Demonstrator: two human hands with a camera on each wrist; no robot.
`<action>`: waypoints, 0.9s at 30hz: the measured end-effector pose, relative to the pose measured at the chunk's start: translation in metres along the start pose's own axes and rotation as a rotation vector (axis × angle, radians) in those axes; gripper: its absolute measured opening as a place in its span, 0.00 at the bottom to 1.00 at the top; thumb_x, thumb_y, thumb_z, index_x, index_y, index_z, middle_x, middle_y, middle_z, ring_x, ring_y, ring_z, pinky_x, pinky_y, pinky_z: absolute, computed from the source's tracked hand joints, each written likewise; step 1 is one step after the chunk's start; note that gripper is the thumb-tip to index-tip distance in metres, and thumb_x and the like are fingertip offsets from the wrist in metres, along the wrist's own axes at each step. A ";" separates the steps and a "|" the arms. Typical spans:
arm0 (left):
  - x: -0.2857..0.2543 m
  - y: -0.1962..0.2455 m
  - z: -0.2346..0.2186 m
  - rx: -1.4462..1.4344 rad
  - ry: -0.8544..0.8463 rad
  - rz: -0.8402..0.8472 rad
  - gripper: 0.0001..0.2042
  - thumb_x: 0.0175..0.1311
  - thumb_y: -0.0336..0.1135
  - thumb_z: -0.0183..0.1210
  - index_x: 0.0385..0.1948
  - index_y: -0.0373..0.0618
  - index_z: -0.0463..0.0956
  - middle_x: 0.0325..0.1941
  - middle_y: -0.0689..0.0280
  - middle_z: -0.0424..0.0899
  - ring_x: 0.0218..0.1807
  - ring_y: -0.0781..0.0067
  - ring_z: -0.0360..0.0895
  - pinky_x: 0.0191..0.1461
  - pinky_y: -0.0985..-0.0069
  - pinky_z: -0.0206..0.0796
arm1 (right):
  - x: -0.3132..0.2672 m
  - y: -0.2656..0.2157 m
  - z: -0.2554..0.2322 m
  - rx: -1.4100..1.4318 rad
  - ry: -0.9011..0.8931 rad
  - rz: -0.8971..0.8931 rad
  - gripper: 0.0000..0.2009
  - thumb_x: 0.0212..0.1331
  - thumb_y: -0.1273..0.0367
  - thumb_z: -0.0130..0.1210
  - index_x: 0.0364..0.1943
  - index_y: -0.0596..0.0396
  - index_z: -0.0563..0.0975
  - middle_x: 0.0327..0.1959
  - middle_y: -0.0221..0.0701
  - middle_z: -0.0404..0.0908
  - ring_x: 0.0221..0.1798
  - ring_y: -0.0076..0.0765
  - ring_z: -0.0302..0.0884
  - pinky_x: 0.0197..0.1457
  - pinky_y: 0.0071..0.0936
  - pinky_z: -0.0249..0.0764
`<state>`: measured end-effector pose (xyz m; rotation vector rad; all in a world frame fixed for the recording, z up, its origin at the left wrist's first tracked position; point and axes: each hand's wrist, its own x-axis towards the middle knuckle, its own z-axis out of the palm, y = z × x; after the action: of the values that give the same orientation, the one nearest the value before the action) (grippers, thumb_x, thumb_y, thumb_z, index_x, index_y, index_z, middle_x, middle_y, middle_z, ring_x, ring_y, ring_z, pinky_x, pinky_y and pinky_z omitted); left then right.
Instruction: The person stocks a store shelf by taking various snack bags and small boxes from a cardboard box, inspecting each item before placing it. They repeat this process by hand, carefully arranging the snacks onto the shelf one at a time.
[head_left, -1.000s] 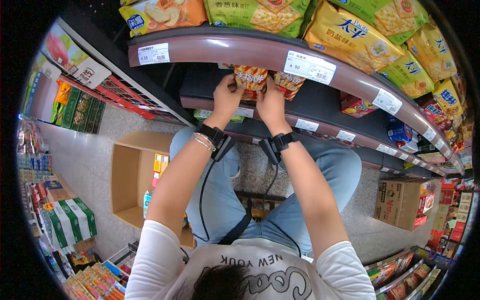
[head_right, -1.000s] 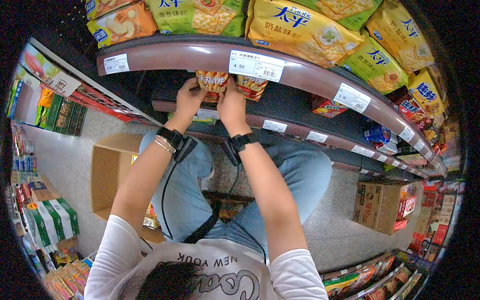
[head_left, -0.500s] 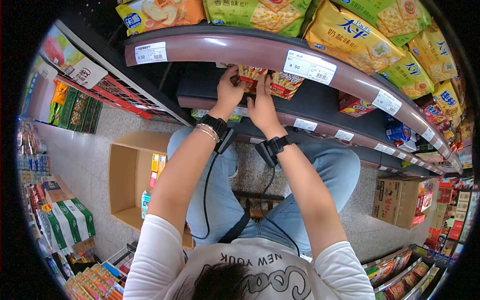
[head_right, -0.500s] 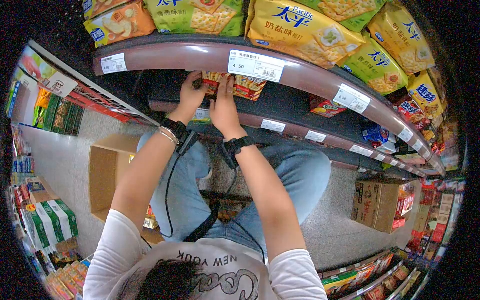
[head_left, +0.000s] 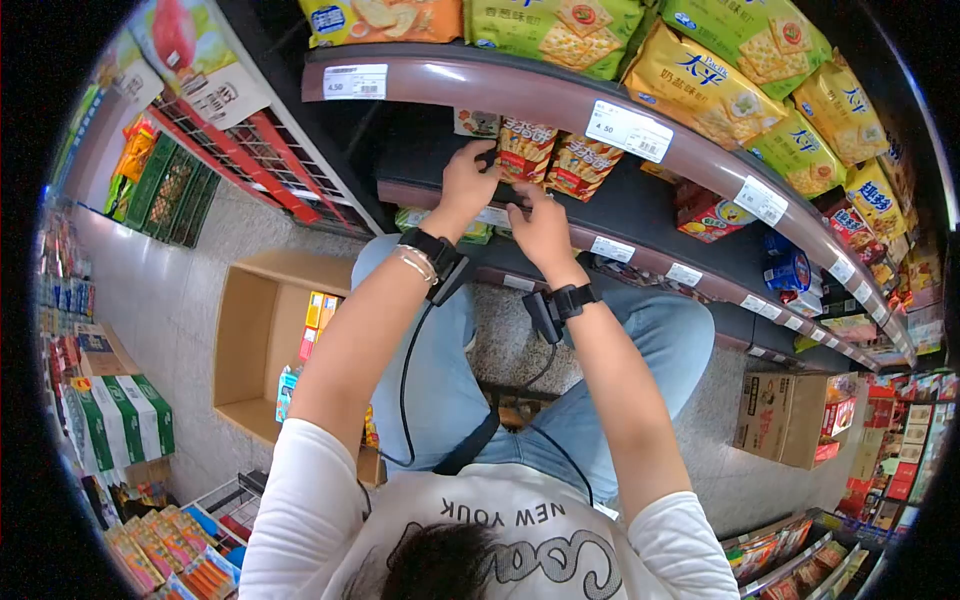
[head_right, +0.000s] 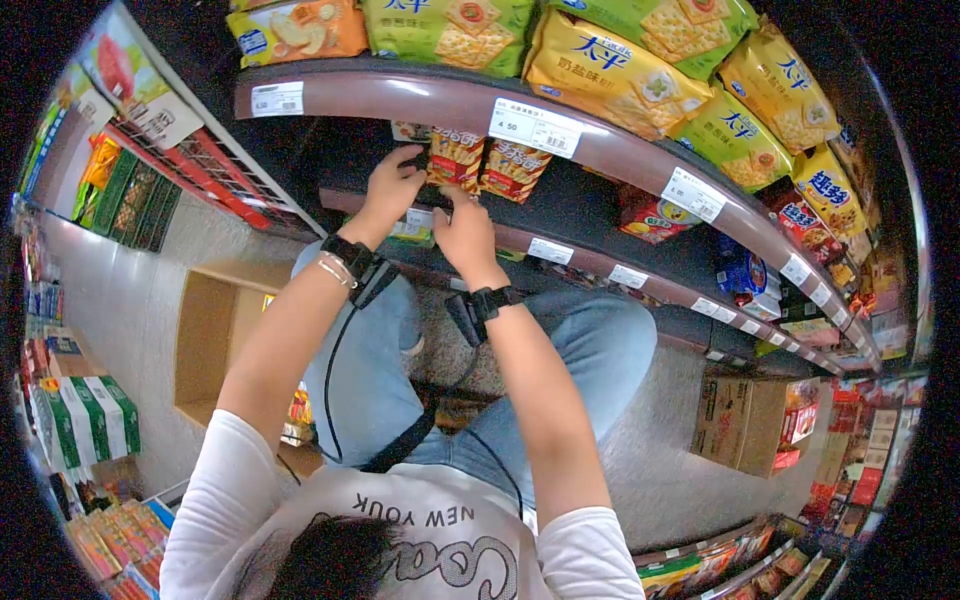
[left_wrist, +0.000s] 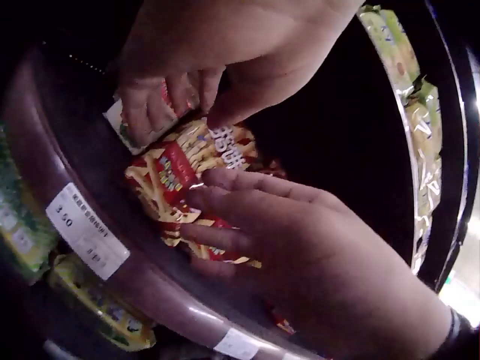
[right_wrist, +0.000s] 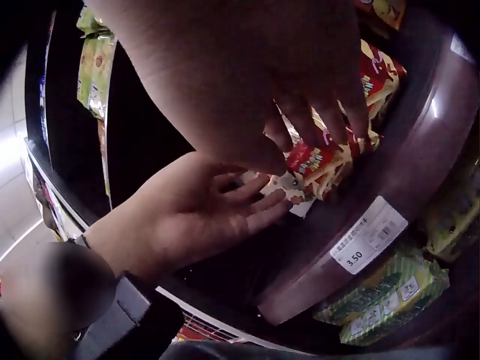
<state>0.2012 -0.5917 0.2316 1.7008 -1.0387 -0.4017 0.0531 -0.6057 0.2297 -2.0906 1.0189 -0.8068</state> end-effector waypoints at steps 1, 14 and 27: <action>-0.004 0.002 -0.010 0.017 0.005 -0.008 0.18 0.49 0.28 0.58 0.46 0.42 0.75 0.43 0.53 0.80 0.44 0.62 0.80 0.47 0.71 0.71 | -0.002 -0.008 0.000 0.060 0.003 -0.013 0.14 0.51 0.72 0.54 0.44 0.60 0.74 0.41 0.44 0.79 0.43 0.46 0.79 0.45 0.34 0.74; -0.157 -0.074 -0.236 0.026 0.069 -0.291 0.12 0.55 0.32 0.57 0.39 0.37 0.77 0.32 0.61 0.83 0.34 0.71 0.79 0.39 0.74 0.71 | -0.071 -0.170 0.095 0.412 -0.553 -0.244 0.09 0.52 0.72 0.55 0.38 0.59 0.77 0.31 0.37 0.81 0.33 0.30 0.80 0.37 0.25 0.74; -0.375 -0.211 -0.294 -0.350 0.320 -1.306 0.10 0.57 0.34 0.56 0.40 0.47 0.72 0.31 0.68 0.78 0.32 0.74 0.76 0.35 0.66 0.69 | -0.197 -0.198 0.281 0.327 -0.991 -0.140 0.09 0.49 0.68 0.56 0.33 0.58 0.78 0.30 0.41 0.81 0.33 0.43 0.80 0.38 0.34 0.75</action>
<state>0.2874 -0.1020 0.0753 1.8229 0.4852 -1.0023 0.2486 -0.2664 0.1725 -1.9012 0.1830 0.0660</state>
